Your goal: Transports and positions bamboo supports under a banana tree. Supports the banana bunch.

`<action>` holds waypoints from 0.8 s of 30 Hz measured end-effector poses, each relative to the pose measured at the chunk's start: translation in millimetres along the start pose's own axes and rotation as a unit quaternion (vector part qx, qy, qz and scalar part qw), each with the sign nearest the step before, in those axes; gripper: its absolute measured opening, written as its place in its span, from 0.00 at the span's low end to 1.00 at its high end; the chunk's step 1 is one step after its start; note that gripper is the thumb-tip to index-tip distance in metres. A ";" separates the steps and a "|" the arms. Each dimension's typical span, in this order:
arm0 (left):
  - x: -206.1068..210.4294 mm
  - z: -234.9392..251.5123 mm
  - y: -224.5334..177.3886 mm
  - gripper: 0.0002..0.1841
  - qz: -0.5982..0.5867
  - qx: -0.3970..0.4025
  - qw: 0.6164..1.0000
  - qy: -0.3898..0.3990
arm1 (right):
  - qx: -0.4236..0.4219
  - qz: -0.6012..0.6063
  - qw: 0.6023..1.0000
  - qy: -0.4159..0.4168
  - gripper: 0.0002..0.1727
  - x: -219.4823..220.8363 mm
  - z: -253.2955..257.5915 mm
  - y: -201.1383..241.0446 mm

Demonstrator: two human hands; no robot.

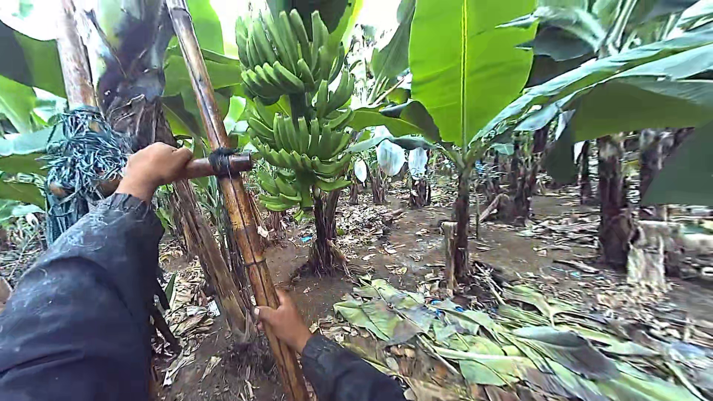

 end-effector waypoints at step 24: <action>10.0 -17.9 8.8 0.36 -0.010 0.023 0.999 -0.024 | 0.043 -0.010 0.998 -0.043 0.42 4.8 -19.8 -15.6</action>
Point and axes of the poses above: each hand's wrist, its own z-axis towards the middle knuckle, its own x-axis out of the palm, y = z × x, the point moved 8 cm from there along z, towards the middle knuckle, and after that the axes turned 10 degrees about x, right-handed, at the moved point
